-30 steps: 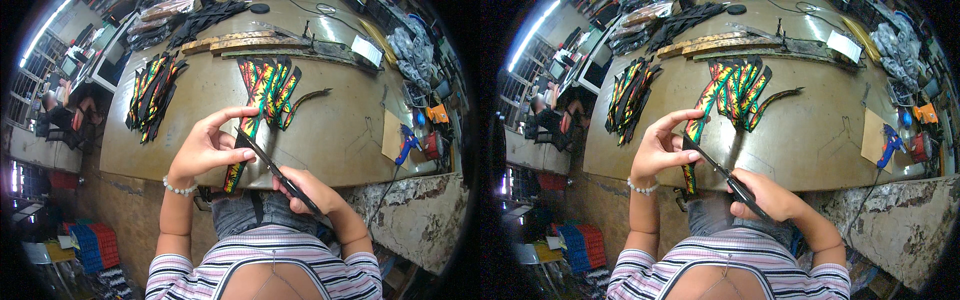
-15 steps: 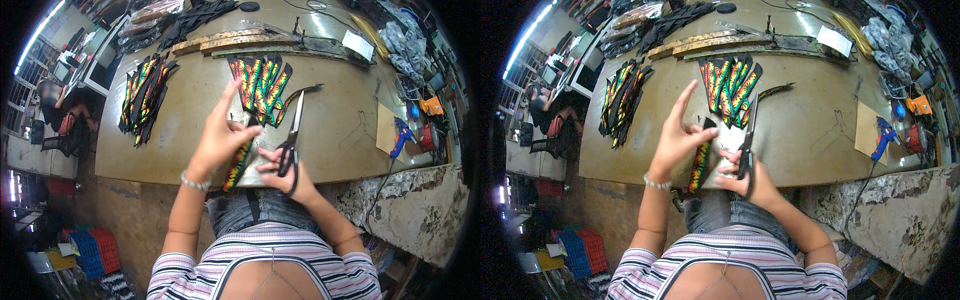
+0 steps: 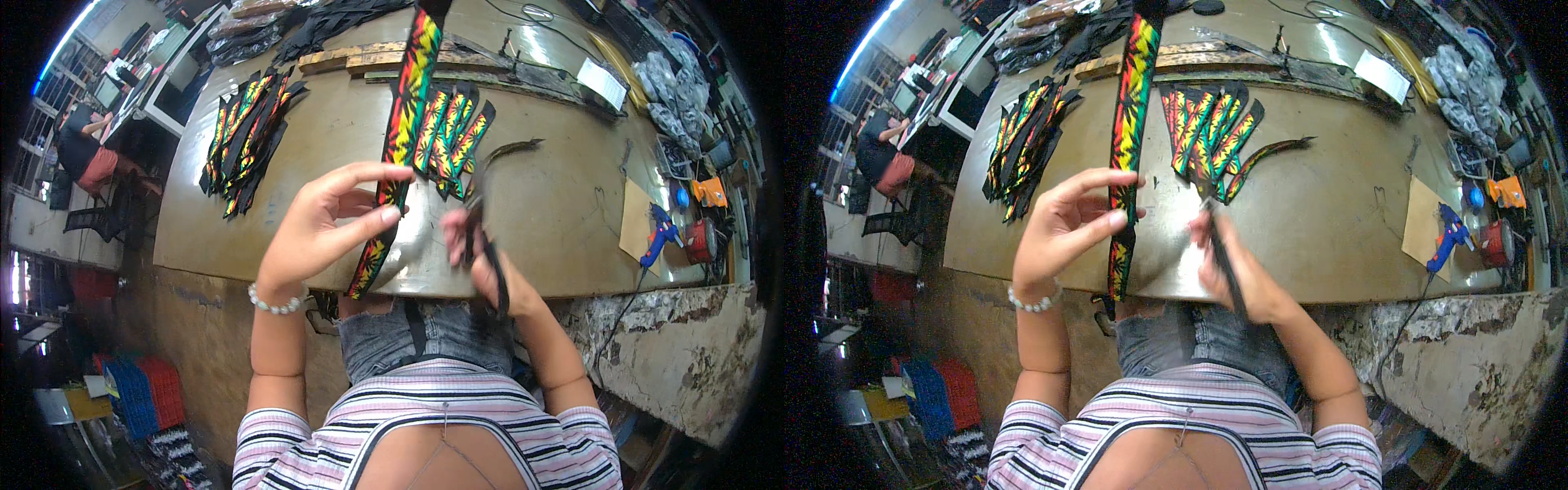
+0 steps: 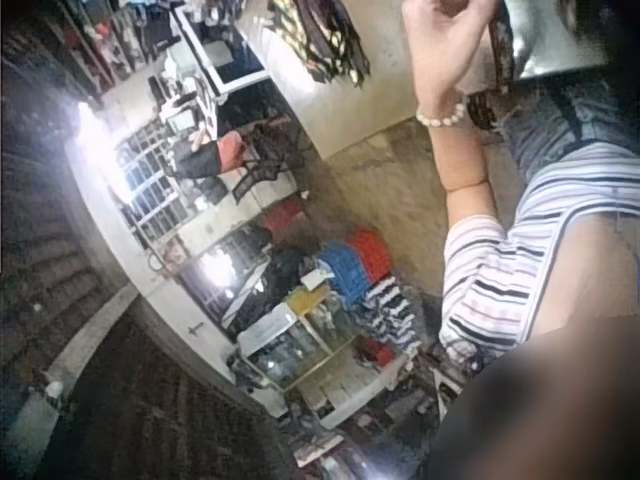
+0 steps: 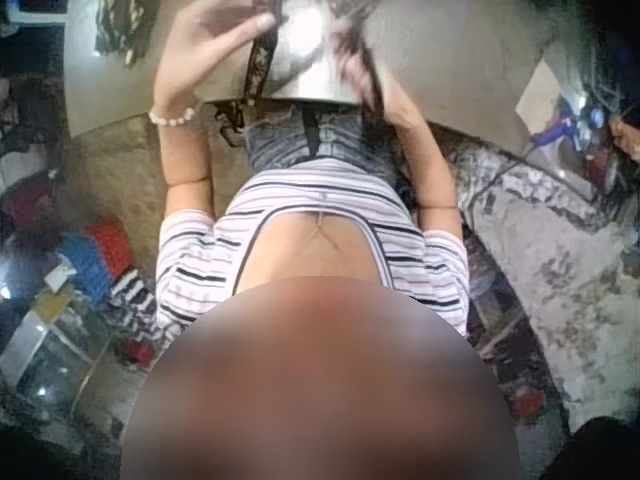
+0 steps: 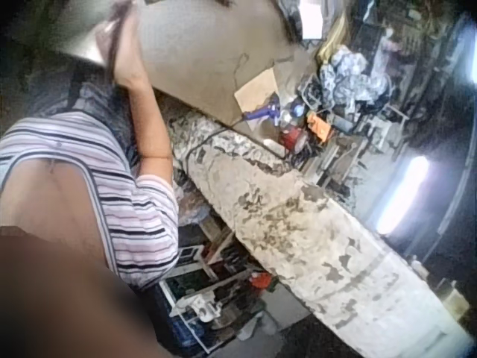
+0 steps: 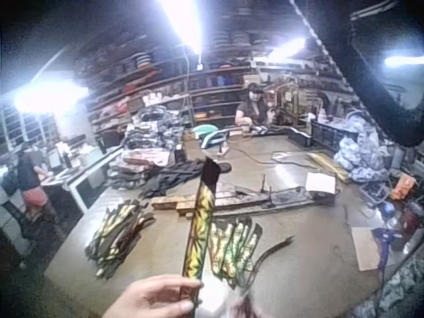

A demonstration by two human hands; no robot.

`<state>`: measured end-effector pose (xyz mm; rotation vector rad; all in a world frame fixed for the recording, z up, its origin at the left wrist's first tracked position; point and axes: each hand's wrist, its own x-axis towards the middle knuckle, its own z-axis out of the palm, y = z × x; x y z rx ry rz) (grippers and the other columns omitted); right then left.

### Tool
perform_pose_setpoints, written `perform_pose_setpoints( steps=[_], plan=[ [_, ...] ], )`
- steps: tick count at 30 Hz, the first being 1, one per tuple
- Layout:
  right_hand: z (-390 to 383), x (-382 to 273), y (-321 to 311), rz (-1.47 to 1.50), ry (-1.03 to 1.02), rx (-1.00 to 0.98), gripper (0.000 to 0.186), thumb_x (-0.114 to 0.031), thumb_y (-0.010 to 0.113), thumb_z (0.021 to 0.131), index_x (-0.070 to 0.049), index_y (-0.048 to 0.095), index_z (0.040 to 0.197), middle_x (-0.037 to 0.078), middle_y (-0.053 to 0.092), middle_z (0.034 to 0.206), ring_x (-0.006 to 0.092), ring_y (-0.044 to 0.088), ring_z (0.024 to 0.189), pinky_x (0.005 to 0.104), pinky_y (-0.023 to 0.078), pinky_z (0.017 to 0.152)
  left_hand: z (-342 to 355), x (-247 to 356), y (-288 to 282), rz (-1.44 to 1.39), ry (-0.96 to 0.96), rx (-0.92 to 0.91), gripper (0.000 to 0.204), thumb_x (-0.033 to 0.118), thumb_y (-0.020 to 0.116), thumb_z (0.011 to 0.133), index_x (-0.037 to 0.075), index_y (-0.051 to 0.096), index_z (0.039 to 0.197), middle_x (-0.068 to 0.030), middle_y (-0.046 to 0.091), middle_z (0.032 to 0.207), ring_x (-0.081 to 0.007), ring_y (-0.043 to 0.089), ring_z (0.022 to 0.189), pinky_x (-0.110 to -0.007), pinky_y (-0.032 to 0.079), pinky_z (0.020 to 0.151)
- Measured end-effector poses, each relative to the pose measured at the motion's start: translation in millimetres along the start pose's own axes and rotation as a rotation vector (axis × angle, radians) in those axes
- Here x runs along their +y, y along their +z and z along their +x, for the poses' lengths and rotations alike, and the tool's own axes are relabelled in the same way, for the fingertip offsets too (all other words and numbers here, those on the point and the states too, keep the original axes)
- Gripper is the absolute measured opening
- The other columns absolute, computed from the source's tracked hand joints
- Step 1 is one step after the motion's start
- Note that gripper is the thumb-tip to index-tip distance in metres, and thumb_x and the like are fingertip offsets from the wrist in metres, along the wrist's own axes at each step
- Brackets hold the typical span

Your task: The person uses shears to trim the edges of a long, colorful patterned fabric strip. They repeatedly reposition the strip and cut small sections, then place the trimmed pieces on the table.

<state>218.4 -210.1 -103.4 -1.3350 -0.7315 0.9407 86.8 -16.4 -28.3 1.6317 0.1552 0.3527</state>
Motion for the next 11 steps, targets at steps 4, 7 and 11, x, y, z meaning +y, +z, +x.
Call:
perform_pose_setpoints(
  steps=[4,7,11],
  plan=[
    [-23,1,-4,-0.244,-0.04,-0.363,0.064,-0.059,0.056,0.089,-0.001,0.051,0.117,0.01,0.05,0.093,0.0217,0.053,0.083,0.0344,0.045,0.076,4,17,-8,0.067,-0.103,-0.106,0.061,-0.002,0.074,0.079,-0.004,0.048,0.134,-0.0131,0.056,0.132,-0.0149,0.069,0.089,-0.02,0.054,0.069],
    [-24,-3,-8,-0.304,-0.045,-0.386,0.072,-0.067,0.056,0.085,0.0,0.052,0.113,0.016,0.052,0.092,0.0296,0.054,0.083,0.0376,0.045,0.076,9,14,-5,0.112,-0.202,-0.151,0.068,-0.004,0.075,0.077,-0.004,0.045,0.137,-0.0138,0.052,0.136,-0.0127,0.069,0.084,-0.018,0.052,0.063],
    [-22,-11,-11,-0.349,-0.009,-0.38,0.074,-0.069,0.053,0.085,0.0,0.052,0.113,0.016,0.053,0.093,0.0299,0.054,0.087,0.039,0.044,0.081,17,-1,-4,-0.098,-0.247,-0.182,0.076,-0.004,0.075,0.077,-0.004,0.037,0.143,-0.012,0.046,0.142,-0.0144,0.069,0.09,-0.015,0.054,0.068]
  ],
)
